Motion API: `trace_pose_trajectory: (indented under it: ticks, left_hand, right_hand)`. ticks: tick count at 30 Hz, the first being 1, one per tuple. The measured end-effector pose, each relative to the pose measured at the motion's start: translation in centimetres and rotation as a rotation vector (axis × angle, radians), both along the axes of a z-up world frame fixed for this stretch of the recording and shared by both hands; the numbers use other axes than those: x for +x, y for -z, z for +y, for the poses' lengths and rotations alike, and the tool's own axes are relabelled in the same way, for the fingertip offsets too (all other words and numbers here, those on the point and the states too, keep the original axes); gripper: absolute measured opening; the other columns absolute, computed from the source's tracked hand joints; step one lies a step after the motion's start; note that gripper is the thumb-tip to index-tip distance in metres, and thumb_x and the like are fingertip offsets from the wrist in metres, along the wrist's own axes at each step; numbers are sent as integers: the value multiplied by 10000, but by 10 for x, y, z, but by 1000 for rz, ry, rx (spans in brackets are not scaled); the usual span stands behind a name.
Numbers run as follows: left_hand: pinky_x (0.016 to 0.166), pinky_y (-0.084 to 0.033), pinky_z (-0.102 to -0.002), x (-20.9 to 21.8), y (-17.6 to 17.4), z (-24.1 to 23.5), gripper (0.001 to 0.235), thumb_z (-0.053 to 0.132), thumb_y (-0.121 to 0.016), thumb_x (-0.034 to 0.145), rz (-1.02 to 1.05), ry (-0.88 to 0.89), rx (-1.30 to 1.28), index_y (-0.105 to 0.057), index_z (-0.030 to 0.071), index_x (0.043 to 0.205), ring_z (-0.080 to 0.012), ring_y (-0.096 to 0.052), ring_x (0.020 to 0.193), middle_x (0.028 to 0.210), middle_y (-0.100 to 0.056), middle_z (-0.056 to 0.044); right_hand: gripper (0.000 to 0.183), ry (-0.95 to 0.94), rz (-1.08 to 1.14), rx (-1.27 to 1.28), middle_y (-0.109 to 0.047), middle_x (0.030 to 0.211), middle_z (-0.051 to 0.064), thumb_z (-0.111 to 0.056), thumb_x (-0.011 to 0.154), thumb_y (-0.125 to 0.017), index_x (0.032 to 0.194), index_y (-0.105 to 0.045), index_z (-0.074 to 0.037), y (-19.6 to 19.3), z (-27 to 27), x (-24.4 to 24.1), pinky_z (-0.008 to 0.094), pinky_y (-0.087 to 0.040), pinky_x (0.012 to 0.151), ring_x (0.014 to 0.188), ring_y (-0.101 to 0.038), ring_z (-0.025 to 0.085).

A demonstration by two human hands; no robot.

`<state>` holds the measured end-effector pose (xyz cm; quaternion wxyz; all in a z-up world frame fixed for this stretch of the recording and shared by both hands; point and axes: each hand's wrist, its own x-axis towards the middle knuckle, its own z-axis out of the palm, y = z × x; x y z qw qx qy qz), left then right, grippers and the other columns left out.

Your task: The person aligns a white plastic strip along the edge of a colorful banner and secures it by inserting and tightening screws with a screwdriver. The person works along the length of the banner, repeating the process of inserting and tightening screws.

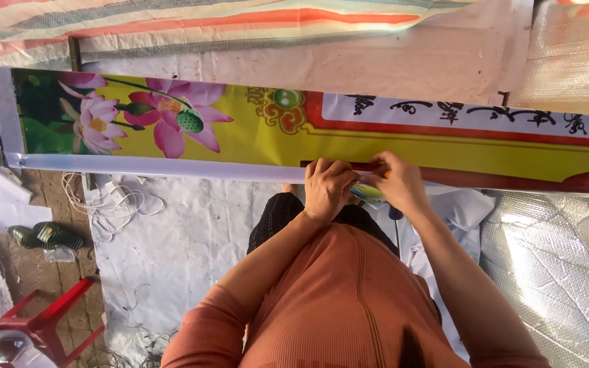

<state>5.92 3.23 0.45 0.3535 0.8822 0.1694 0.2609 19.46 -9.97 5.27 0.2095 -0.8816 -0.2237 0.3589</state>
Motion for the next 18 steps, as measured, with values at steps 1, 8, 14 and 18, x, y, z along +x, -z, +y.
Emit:
trace_pose_trajectory:
  ticks: [1,8,14,18]
  left_hand:
    - [912,-425,-367,1,5,-2,96,257,-803,827,-1,0,2,-707,248,821,-208,-563,890,885,-643,54]
    - [811,-456,-391,3,-14,4,89,144,-805,857,58,25,27,-764,217,828,-229,-610,857,932,-653,36]
    - [799,-467,-382,3,-16,6,84,117,-818,846,36,33,15,-773,189,842,-225,-602,823,931,-649,24]
    - [813,-474,-381,3,-15,6,92,113,-837,825,47,32,17,-778,178,854,-224,-612,842,939,-656,26]
  right_hand:
    - [529,0,-1,2,-782,993,135,-501,829,-843,1189,-708,-138,-24,3,1,471,-588,844,978,-734,372]
    - [54,482,-310,897,-518,682,74,-65,1106,-577,1065,-565,-33,-164,14,-13,295,-491,553,561,-521,152]
    - [241,414,-503,1181,-407,616,81,-240,1124,-537,1034,-447,-35,-162,26,-25,364,-450,508,523,-447,208]
    - [209,345,-519,1222,-453,625,75,-217,1128,-533,1036,-474,-38,-148,22,-27,348,-480,496,523,-476,200]
